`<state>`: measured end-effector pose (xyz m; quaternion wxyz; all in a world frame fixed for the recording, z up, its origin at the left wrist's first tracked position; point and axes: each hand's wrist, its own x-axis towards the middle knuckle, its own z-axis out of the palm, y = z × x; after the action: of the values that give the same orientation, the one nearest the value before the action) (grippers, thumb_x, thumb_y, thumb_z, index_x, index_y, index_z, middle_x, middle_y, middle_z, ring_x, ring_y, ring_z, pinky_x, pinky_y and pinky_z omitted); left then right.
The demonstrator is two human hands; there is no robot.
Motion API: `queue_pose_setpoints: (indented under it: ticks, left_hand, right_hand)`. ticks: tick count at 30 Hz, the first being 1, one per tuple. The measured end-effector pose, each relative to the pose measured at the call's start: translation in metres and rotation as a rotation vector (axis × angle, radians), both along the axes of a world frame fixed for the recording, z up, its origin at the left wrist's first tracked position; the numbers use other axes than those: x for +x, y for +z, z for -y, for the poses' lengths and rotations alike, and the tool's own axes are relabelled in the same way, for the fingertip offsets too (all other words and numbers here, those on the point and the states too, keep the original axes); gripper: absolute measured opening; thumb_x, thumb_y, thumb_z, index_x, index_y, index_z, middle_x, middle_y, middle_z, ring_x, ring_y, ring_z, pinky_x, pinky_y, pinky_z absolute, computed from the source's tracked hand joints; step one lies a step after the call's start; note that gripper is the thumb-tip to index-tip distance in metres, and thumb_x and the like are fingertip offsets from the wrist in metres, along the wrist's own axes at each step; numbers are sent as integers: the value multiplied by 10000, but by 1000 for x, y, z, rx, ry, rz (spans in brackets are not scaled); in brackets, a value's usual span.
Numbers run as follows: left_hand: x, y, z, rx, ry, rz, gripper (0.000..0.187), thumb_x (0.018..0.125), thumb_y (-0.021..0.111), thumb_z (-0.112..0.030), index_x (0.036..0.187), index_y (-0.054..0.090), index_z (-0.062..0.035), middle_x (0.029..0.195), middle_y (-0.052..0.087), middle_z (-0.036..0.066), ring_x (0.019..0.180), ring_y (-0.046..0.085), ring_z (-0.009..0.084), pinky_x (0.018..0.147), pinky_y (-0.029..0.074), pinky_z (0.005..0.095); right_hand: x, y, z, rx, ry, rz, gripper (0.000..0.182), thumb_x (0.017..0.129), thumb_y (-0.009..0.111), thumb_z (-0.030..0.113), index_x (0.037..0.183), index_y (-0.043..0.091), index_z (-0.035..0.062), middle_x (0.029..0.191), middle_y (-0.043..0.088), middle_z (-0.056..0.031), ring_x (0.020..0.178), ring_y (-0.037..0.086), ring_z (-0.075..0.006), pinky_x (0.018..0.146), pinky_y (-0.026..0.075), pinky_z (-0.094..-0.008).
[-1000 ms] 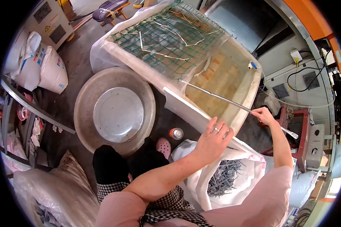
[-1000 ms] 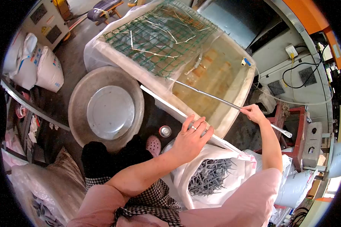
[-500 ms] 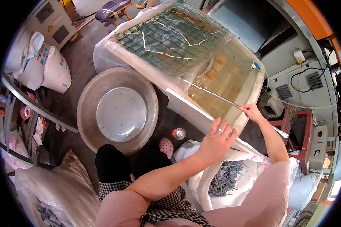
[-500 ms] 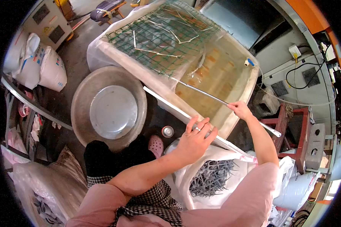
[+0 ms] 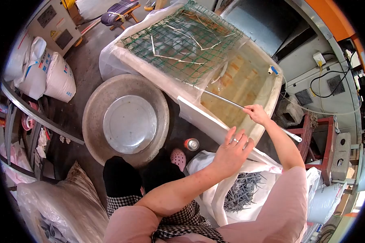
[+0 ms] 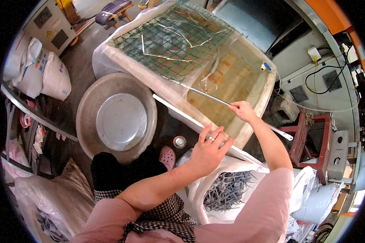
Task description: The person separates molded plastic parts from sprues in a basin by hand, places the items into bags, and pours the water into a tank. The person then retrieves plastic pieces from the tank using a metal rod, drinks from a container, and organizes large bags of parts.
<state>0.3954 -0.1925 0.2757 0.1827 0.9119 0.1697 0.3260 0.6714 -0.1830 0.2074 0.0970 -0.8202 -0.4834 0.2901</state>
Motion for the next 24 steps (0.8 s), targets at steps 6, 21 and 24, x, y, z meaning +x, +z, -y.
queue_pose_setpoints:
  ticks: [6,21,24]
  left_hand:
    - [-5,1,-3,3,-12,-9,290,730,488,-93,1011,544,-48,932,534,108,1094,481,227,1038,143,430]
    - [-5,2,-3,0,-46,-65,326,712,510,-86,1037,515,-57,964,530,104,1126,465,222,1035,129,426]
    - [-3,2,-4,-6,-50,-60,329,707,513,-82,1035,513,-59,971,526,102,1132,459,219,1035,127,423]
  right_hand:
    - [34,29,44,-70,-75,71,315,820,590,288,981,635,21,784,630,-184,698,601,-249,681,463,-327]
    - [30,-68,-63,228,-31,92,287,836,577,308,953,658,58,623,589,-120,541,547,-173,553,443,-313]
    - [16,-71,-84,254,-18,85,277,834,585,298,950,660,57,622,595,-99,528,545,-154,540,439,-301]
